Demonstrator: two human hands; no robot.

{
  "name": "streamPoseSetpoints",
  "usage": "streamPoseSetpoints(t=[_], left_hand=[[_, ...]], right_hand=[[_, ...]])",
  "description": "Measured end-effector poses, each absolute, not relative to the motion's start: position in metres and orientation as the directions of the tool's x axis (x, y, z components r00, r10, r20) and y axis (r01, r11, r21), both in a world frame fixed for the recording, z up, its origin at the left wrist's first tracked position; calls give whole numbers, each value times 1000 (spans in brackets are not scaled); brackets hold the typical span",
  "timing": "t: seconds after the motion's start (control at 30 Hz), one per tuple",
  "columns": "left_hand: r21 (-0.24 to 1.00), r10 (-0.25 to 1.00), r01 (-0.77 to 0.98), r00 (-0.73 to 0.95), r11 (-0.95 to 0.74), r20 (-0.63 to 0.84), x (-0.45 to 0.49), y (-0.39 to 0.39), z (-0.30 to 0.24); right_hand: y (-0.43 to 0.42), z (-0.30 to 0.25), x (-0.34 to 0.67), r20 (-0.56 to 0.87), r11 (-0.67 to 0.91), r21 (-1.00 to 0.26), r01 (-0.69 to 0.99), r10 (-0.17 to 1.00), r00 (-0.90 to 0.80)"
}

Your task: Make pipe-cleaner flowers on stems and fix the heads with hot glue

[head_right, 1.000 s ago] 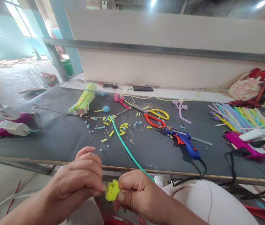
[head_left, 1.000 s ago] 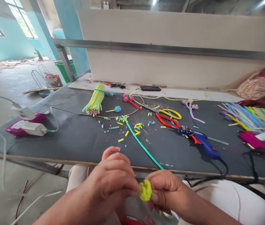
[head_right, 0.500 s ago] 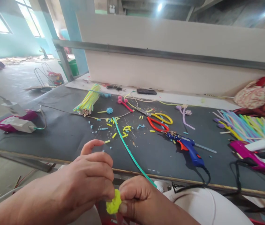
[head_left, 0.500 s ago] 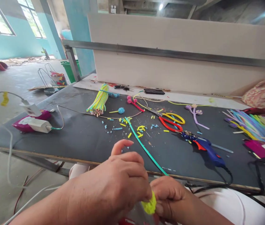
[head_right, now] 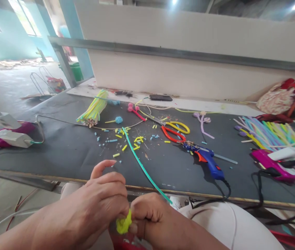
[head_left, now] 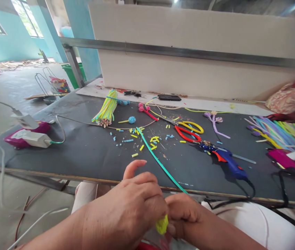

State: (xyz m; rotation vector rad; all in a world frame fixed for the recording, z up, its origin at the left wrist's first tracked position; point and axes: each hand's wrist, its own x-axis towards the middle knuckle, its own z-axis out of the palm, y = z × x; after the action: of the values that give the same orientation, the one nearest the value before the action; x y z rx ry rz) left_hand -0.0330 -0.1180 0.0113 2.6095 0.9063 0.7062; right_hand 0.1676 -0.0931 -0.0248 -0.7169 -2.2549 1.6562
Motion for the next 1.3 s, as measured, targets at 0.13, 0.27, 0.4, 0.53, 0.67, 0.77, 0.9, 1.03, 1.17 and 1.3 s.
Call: streamPoseSetpoints(t=[0.13,0.27,0.4,0.53,0.67,0.77,0.9,1.03,1.17,1.3], left_hand=[[464,662,480,435,-744,611,-29,-115,-4],[416,574,512,198,-752,795,-18,-113,-21],[375,594,564,274,-736,756,-16,-116,-19],[364,640,582,386,-728,664,-24,-120,-7],[348,627,574,406,-741,664,-26,-119,-4],[350,615,568,380,-745,691,-21,-116,-12],[408,579,545,183,-733,795,-8,-114,-31],[496,650,522,157,-693,743,-7,-114,-34],[605,761,484,246,-633,600,-11,-115,-29],[647,755,410,198,-644,626,-7,-115,-40]], right_hand=[[-91,-20,175,108,441,-856,271,665,-739],[-91,-14,178,280,609,-743,277,659,-698],[-93,-12,177,360,683,-684,258,623,-695],[-95,-14,179,314,685,-668,291,613,-725],[-94,-18,180,262,672,-662,331,622,-738],[-94,-20,179,282,690,-646,326,613,-738],[-96,-21,177,281,693,-622,365,633,-722],[-99,-26,177,302,694,-604,392,655,-693],[-100,-31,178,286,697,-561,447,670,-685],[-101,-30,180,241,718,-512,472,647,-723]])
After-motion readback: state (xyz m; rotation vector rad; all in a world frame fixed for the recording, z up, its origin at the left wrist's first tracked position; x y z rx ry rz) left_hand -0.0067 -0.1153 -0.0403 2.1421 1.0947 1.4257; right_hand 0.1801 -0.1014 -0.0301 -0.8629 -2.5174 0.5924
